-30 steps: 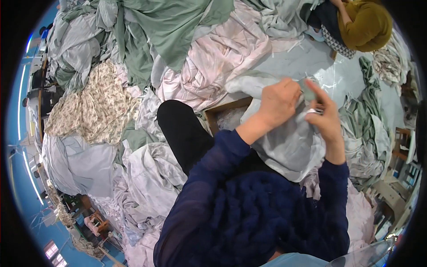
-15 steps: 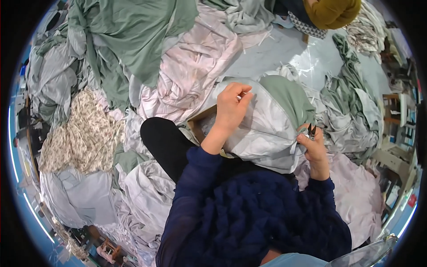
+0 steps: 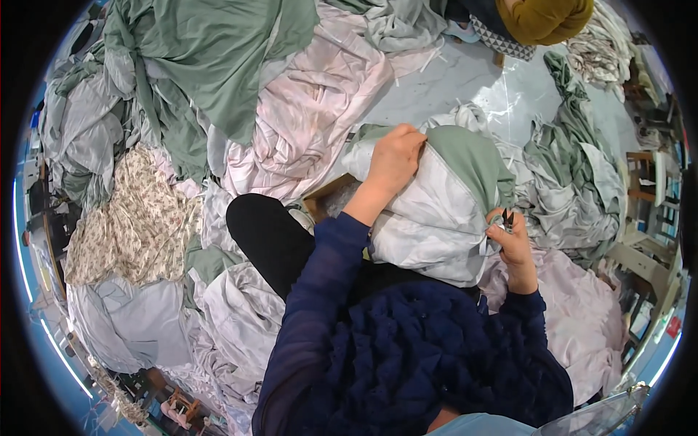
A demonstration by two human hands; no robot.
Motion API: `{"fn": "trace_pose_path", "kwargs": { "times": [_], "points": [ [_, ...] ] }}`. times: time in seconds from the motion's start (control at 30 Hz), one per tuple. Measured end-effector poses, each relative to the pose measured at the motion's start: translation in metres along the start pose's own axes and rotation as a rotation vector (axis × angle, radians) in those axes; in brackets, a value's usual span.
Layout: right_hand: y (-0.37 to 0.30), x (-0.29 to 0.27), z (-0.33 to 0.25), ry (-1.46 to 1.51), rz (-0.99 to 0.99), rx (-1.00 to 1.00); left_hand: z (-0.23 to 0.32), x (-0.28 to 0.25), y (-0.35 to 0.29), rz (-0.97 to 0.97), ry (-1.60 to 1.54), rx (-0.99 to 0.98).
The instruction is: Trimming loose threads from fabric pieces using thread snips in a factory setting.
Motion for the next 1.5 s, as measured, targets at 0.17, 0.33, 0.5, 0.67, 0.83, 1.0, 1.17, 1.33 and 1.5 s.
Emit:
{"fn": "trace_pose_path", "kwargs": {
  "times": [0.17,0.33,0.5,0.67,0.83,1.0,1.17,1.33,1.5],
  "points": [
    [0.000,-0.005,0.005,0.019,0.031,-0.008,-0.027,-0.030,0.001,0.200,0.038,-0.173],
    [-0.004,-0.011,0.010,0.084,0.104,0.012,-0.052,-0.090,-0.031,0.176,0.379,-0.225],
    [-0.008,-0.018,0.013,0.087,0.134,-0.019,-0.099,-0.088,-0.135,-1.002,0.996,-0.554],
    [-0.006,0.001,-0.021,-0.325,0.092,-0.088,0.019,-0.059,-0.092,-0.425,0.605,-0.048],
    [-0.023,0.029,-0.013,-0.004,0.141,-0.280,0.144,-0.003,-0.095,-0.589,0.403,0.408],
    [-0.061,-0.018,0.058,0.535,0.545,-0.093,0.167,0.058,-0.092,-0.718,0.592,0.341],
    [-0.102,-0.076,0.288,0.088,0.911,0.598,0.165,0.099,-0.095,-0.884,0.777,0.260],
    [-0.015,-0.050,0.247,1.049,0.718,0.165,0.164,0.088,-0.100,-0.818,0.728,0.263],
    [0.064,-0.029,0.043,0.166,0.882,-0.623,0.159,0.093,-0.106,-0.695,0.660,0.222]
  ]
}}
Point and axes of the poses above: each hand's wrist, its own y-axis towards the middle knuckle, its own x-axis out of the palm, z = x × y, the point moved 5 cm from there along y, towards the middle knuckle, and after that the axes turned 3 degrees about -x, right-handed, at the moved point
